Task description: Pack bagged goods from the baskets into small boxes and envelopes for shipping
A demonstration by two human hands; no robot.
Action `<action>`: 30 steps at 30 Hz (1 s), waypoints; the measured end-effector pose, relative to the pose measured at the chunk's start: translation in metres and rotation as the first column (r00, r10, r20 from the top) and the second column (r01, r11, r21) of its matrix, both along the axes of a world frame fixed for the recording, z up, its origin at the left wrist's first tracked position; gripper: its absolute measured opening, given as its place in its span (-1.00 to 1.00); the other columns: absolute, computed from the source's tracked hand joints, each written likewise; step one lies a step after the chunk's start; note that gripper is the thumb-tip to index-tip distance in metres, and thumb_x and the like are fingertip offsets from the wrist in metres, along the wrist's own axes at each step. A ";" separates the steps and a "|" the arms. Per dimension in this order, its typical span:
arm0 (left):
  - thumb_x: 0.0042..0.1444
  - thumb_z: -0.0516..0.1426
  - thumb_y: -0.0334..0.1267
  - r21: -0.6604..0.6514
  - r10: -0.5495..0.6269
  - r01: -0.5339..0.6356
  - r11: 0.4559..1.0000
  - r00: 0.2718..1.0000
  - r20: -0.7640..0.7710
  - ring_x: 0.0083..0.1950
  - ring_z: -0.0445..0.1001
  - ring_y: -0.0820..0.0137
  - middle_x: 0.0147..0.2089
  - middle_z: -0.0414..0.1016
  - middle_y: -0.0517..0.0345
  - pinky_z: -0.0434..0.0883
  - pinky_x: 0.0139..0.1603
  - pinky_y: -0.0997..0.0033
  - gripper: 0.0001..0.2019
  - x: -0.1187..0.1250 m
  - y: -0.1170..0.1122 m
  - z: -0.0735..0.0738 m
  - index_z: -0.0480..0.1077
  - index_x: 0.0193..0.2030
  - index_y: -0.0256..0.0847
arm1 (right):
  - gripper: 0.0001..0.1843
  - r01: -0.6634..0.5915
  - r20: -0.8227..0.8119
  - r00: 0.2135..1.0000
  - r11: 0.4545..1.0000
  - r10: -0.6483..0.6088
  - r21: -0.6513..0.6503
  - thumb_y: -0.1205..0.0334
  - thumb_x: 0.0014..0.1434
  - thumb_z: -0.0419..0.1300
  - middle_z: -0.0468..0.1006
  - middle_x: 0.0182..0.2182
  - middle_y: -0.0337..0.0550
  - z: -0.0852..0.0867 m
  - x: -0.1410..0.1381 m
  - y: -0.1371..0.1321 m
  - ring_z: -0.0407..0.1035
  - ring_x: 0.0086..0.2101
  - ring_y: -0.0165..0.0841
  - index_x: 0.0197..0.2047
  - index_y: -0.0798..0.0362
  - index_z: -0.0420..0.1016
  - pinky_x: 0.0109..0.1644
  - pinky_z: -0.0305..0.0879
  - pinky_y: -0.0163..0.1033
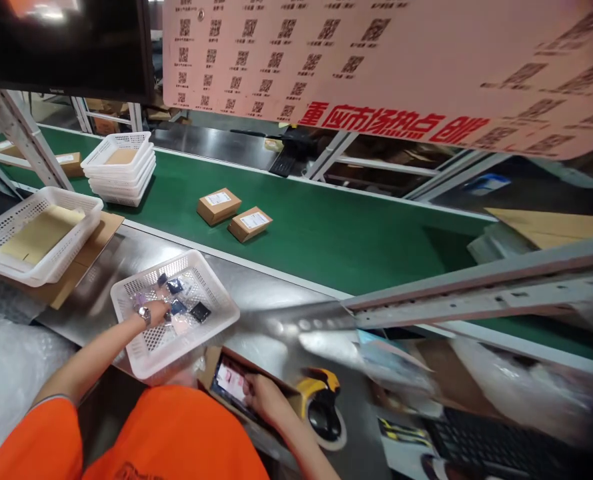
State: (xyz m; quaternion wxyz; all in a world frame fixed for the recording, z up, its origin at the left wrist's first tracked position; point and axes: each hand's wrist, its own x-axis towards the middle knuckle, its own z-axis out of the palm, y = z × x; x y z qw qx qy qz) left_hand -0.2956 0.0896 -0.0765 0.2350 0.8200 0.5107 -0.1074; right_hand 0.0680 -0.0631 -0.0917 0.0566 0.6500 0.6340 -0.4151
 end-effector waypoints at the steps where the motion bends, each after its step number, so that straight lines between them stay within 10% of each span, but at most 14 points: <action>1: 0.25 0.25 -0.51 -0.006 -0.031 0.032 0.999 0.999 0.010 0.07 0.57 0.25 0.07 0.65 -0.07 0.47 0.11 0.35 -0.74 0.010 0.002 -0.004 0.56 0.07 -0.33 | -0.80 0.005 -0.001 1.000 1.000 -0.005 -0.014 0.54 -0.10 0.23 0.59 -0.47 -0.22 0.000 0.000 0.000 0.45 -0.37 -0.31 -0.45 0.03 0.47 -0.29 0.16 -0.24; 8: 0.05 0.33 -0.61 -0.054 -0.170 0.173 0.983 0.984 0.061 0.55 0.15 -0.17 0.62 0.18 -0.06 0.27 0.42 -0.17 -0.36 0.076 0.020 -0.026 0.57 0.24 0.01 | -0.79 0.030 -0.023 0.999 0.999 -0.030 -0.029 0.51 -0.06 0.19 0.67 -0.43 -0.16 0.005 0.000 -0.002 0.54 -0.34 -0.25 -0.41 0.01 0.52 -0.28 0.25 -0.23; 18: 0.14 0.26 -0.55 -0.046 -0.141 0.140 0.989 0.990 -0.015 0.22 0.43 0.02 0.24 0.53 -0.15 0.44 0.12 0.21 -0.51 0.066 -0.002 -0.045 0.56 0.21 -0.17 | -0.78 0.024 -0.026 0.999 1.000 -0.025 -0.018 0.53 -0.07 0.24 0.69 -0.42 -0.10 0.001 0.002 0.000 0.55 -0.33 -0.20 -0.42 0.00 0.54 -0.25 0.26 -0.17; 25: 0.18 0.15 -0.66 0.010 -0.126 0.126 0.992 0.992 -0.015 0.13 0.46 0.13 0.44 0.38 -0.16 0.42 0.03 0.30 -0.68 0.065 -0.010 -0.042 0.56 -0.01 -0.34 | -0.79 -0.022 -0.002 1.000 1.000 0.022 0.020 0.56 -0.04 0.25 0.62 -0.43 -0.21 0.008 -0.004 0.005 0.45 -0.35 -0.32 -0.42 0.04 0.52 -0.29 0.12 -0.25; 30: 0.10 0.23 -0.67 0.027 -0.148 0.147 0.989 0.988 0.048 -0.02 0.45 0.27 0.00 0.61 0.05 0.38 -0.02 0.41 -0.76 0.055 -0.012 -0.028 0.49 -0.18 -0.30 | -0.79 -0.041 -0.007 0.999 0.996 0.042 0.073 0.57 -0.04 0.34 0.56 -0.45 -0.26 0.011 -0.004 0.003 0.39 -0.38 -0.37 -0.40 0.06 0.55 -0.29 0.10 -0.27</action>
